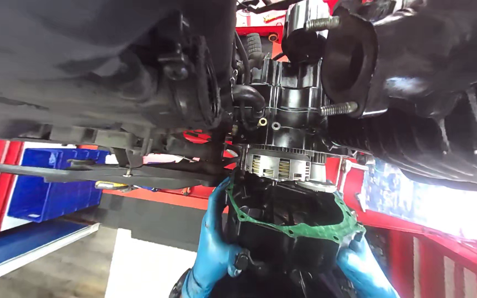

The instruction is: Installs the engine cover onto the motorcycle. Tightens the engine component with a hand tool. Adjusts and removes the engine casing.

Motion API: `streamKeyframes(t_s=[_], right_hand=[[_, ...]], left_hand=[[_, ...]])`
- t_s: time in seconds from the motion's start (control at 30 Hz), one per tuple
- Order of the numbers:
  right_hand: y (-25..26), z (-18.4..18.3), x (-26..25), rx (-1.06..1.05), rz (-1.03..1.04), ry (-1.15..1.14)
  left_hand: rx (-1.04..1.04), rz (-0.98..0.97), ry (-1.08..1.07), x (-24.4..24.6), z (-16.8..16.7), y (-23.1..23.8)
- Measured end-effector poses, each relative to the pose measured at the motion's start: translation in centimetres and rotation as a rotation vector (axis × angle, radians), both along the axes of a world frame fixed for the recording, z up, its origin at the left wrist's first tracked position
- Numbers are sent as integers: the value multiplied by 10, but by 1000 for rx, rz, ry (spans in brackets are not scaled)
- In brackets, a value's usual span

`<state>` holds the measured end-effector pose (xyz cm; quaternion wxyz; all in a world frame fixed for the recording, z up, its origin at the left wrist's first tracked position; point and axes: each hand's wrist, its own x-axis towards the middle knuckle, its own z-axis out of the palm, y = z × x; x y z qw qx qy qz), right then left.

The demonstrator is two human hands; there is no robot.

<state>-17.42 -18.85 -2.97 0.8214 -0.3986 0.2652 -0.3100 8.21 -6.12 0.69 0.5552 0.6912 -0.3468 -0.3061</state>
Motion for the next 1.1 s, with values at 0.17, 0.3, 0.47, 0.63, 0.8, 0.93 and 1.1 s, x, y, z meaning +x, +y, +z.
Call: streamKeyframes(t_s=[0.17, 0.3, 0.47, 0.63, 0.8, 0.93, 1.1], right_hand=[[-7, 2, 6, 40, 1, -7], [-10, 4, 5, 49, -22, 34], [-17, 8, 9, 138, -31, 20], [-23, 12, 15, 188, -48, 41], [-28, 14, 19, 226, -62, 57], [-32, 13, 19, 239, -70, 85], [-32, 13, 19, 246, -69, 86]], left_hand=[[23, -2, -8, 1, 3, -4], [51, 4, -12, 0, 8, -9], [94, 16, -16, 1, 14, -15], [217, 23, -64, 6, 21, -20], [285, 48, -93, 5, 23, -24], [294, 76, -73, 2, 20, -27], [243, 113, -8, 0, 12, -23]])
